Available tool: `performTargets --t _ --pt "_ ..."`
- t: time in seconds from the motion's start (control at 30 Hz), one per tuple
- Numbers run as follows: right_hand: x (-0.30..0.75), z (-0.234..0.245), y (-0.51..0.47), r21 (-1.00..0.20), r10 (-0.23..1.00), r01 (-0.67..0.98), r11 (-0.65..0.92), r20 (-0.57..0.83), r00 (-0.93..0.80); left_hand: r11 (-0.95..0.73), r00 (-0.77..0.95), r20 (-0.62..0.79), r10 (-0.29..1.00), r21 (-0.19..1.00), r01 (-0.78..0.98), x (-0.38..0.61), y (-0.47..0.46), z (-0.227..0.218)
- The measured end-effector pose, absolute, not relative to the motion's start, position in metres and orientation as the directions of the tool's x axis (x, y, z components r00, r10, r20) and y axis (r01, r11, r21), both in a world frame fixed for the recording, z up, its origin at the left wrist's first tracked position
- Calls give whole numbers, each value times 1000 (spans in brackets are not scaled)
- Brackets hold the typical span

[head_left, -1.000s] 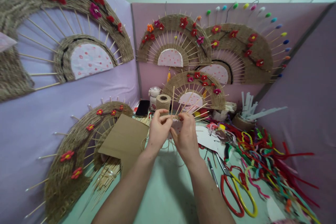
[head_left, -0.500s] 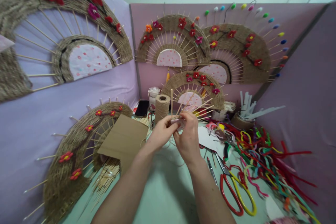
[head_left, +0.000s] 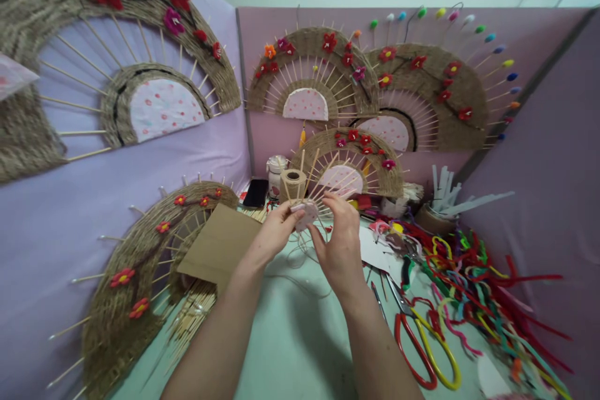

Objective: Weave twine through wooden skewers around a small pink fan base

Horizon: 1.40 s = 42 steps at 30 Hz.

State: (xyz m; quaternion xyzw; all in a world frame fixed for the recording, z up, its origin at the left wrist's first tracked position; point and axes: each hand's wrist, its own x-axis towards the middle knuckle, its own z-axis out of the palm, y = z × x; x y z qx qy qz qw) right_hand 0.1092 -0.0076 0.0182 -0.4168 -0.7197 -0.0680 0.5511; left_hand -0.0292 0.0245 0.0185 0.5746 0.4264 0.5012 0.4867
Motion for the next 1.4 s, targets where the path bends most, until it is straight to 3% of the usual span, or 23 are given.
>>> performTargets --t 0.23,0.33,0.4,0.5,0.6,0.7,0.83,1.4 --pt "116 11 1 -527 683 652 545 730 19 -344 122 336 934 938 48 -31 21 28" --pt "116 9 4 -596 719 598 536 694 48 -304 116 300 947 953 13 -27 20 27" --pt "117 10 5 -708 784 480 519 618 63 -261 126 264 956 964 -47 -25 19 26" --pt "118 10 6 -907 912 135 400 408 38 -267 103 288 952 947 -179 -21 21 24" --pt "120 10 8 -965 968 -78 249 247 41 -278 55 300 952 927 -251 -18 22 23" --pt "123 7 10 -979 972 -41 201 195 129 -263 50 285 957 929 -262 -15 21 24" --pt "124 5 13 -973 956 50 227 233 181 -285 54 300 952 939 -194 -12 17 25" --pt "127 13 6 -958 963 135 253 263 57 -545 -9 545 839 838 -36 -7 7 22"
